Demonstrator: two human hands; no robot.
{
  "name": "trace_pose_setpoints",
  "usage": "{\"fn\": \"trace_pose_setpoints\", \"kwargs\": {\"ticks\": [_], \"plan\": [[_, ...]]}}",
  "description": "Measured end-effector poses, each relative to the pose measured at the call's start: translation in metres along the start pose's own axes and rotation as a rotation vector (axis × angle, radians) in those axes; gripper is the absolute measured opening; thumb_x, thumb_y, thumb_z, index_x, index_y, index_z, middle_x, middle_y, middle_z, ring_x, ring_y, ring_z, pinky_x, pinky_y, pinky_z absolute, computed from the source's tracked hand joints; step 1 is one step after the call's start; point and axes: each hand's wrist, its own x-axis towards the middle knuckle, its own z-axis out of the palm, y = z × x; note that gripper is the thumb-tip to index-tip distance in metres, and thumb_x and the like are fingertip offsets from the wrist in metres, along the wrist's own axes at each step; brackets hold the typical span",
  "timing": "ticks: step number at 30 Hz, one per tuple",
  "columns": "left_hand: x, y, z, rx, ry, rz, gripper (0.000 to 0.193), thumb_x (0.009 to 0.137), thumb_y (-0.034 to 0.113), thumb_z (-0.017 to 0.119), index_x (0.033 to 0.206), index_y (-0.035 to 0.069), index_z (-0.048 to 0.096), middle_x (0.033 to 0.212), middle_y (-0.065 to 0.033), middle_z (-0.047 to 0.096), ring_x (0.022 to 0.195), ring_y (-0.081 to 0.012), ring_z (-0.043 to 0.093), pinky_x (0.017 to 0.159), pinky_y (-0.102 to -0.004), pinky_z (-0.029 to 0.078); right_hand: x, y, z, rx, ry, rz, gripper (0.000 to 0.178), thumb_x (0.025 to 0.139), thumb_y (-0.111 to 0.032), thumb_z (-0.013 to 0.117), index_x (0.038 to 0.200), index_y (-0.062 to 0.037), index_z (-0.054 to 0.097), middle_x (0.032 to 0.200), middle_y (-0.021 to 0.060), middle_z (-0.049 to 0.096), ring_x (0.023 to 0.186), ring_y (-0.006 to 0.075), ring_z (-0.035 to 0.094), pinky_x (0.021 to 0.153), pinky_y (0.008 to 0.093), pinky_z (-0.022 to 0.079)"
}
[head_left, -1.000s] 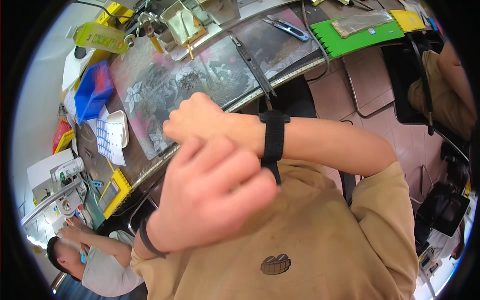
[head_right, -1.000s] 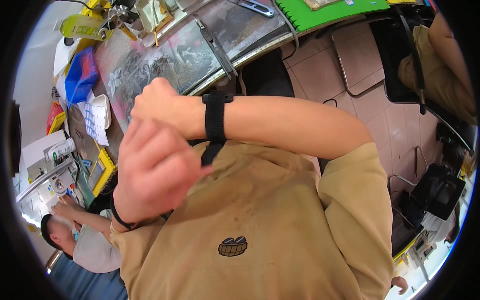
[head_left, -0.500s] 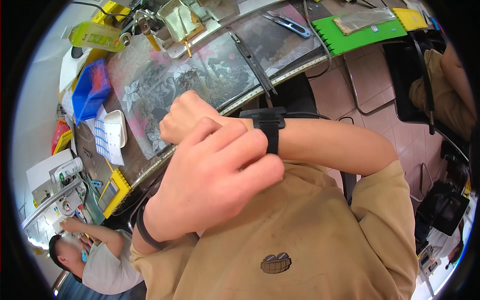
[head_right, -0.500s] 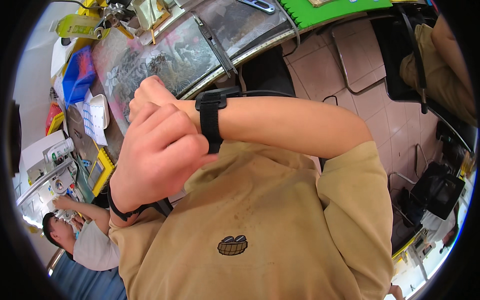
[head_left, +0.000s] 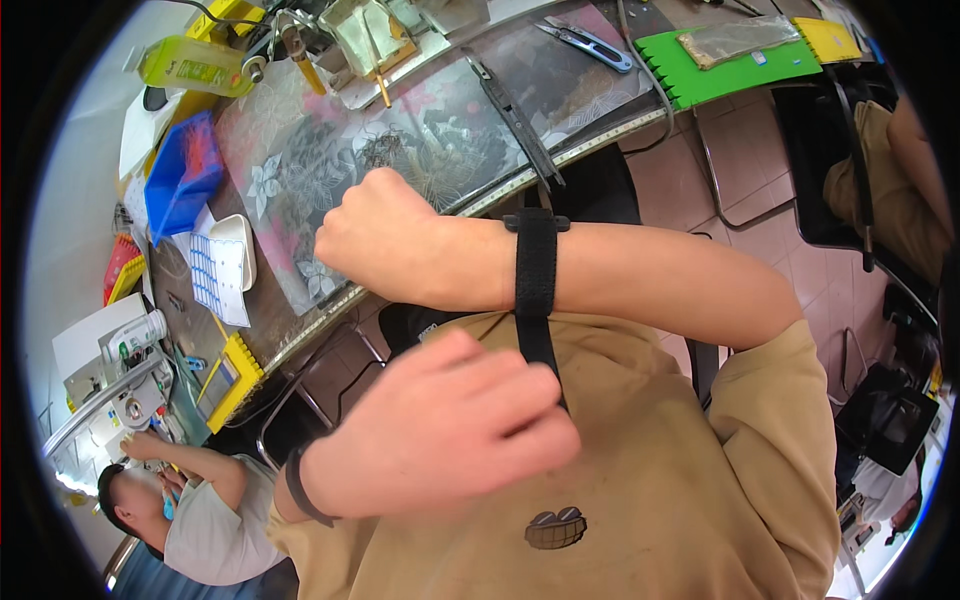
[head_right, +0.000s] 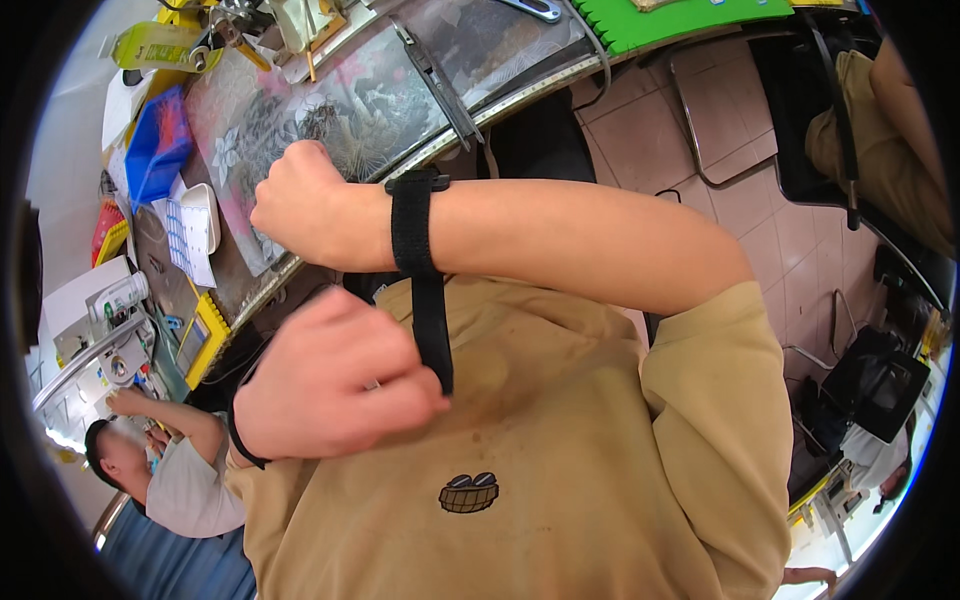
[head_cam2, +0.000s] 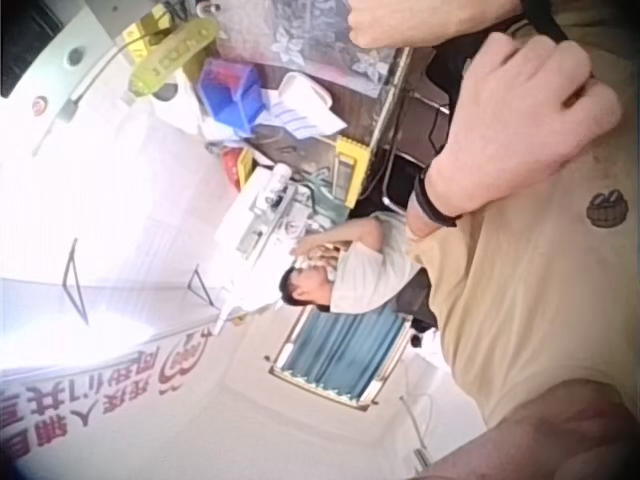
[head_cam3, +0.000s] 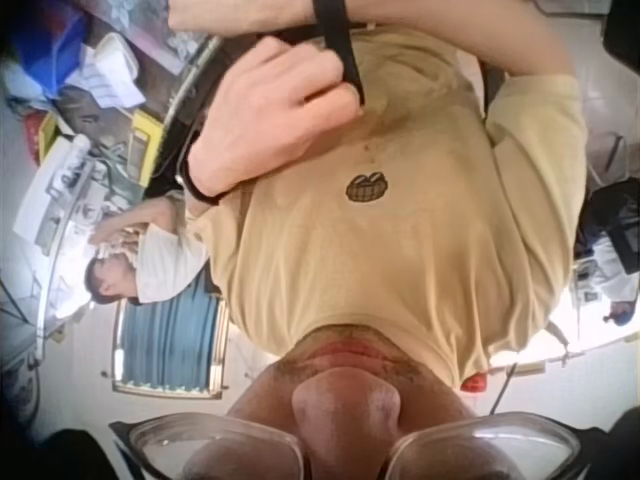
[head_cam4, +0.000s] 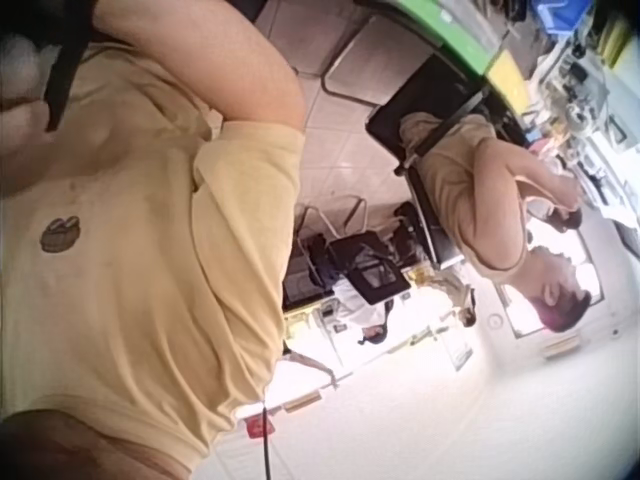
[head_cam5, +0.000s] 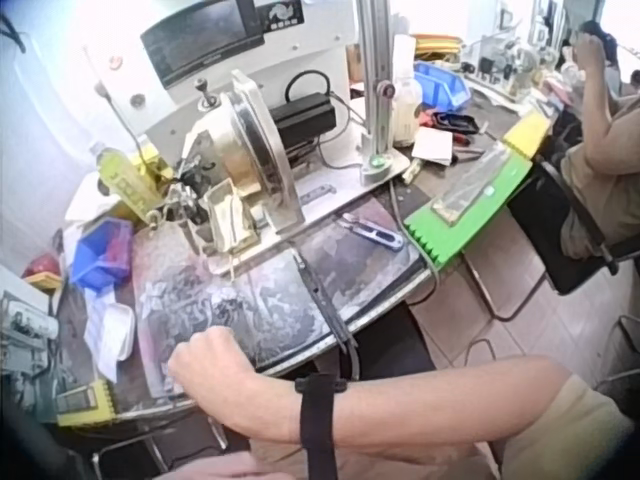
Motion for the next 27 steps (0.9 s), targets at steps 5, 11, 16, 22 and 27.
{"fn": "trace_pose_setpoints", "kwargs": {"ticks": [5,11,16,22,27], "plan": [[0.006,-0.025,-0.008,0.090,0.130,-0.114,0.032,0.060,0.019,0.086,0.077,0.010,0.059,0.072,-0.0025,0.048,0.067,-0.0255,0.051,0.062,-0.0372,0.038,0.007,-0.001,-0.002,-0.019,-0.146,0.035,0.012,0.081,-0.025,0.067,0.083,-0.0160,0.075,0.083,0.0016,0.074,0.079,0.0203,0.073,0.059,0.0381,0.051],[0.016,-0.038,-0.008,0.070,0.191,-0.093,0.033,0.060,0.018,0.086,0.079,0.007,0.061,0.074,-0.0059,0.050,0.071,-0.0294,0.052,0.065,-0.0397,0.040,-0.001,-0.003,-0.028,0.109,-0.278,0.007,0.012,0.081,-0.020,0.066,0.080,-0.0096,0.071,0.081,0.0076,0.074,0.076,0.0246,0.072,0.062,0.0372,0.054],[0.019,-0.045,-0.004,0.135,0.208,-0.096,0.033,0.060,0.018,0.085,0.079,0.007,0.060,0.073,-0.0072,0.050,0.071,-0.0301,0.052,0.068,-0.0404,0.041,-0.030,0.004,-0.035,0.297,-0.168,0.006,0.012,0.082,-0.021,0.065,0.080,-0.0097,0.071,0.080,0.0080,0.073,0.075,0.0248,0.072,0.061,0.0378,0.053],[0.017,-0.045,-0.011,0.200,0.189,-0.169,0.036,0.060,0.024,0.086,0.077,0.008,0.058,0.071,-0.0043,0.049,0.068,-0.0271,0.050,0.068,-0.0376,0.038,-0.038,0.006,-0.040,0.530,-0.042,-0.020,0.013,0.083,-0.021,0.065,0.081,-0.0098,0.070,0.079,0.0084,0.072,0.074,0.0252,0.072,0.060,0.0386,0.052],[0.021,-0.046,-0.018,0.076,0.123,-0.286,0.042,0.060,0.031,0.088,0.080,0.010,0.058,0.071,-0.0012,0.050,0.068,-0.0239,0.049,0.066,-0.0352,0.034,-0.037,-0.002,-0.041,0.712,0.064,-0.039,0.013,0.084,-0.022,0.064,0.082,-0.0098,0.070,0.078,0.0087,0.072,0.073,0.0254,0.071,0.060,0.0393,0.051]]}}
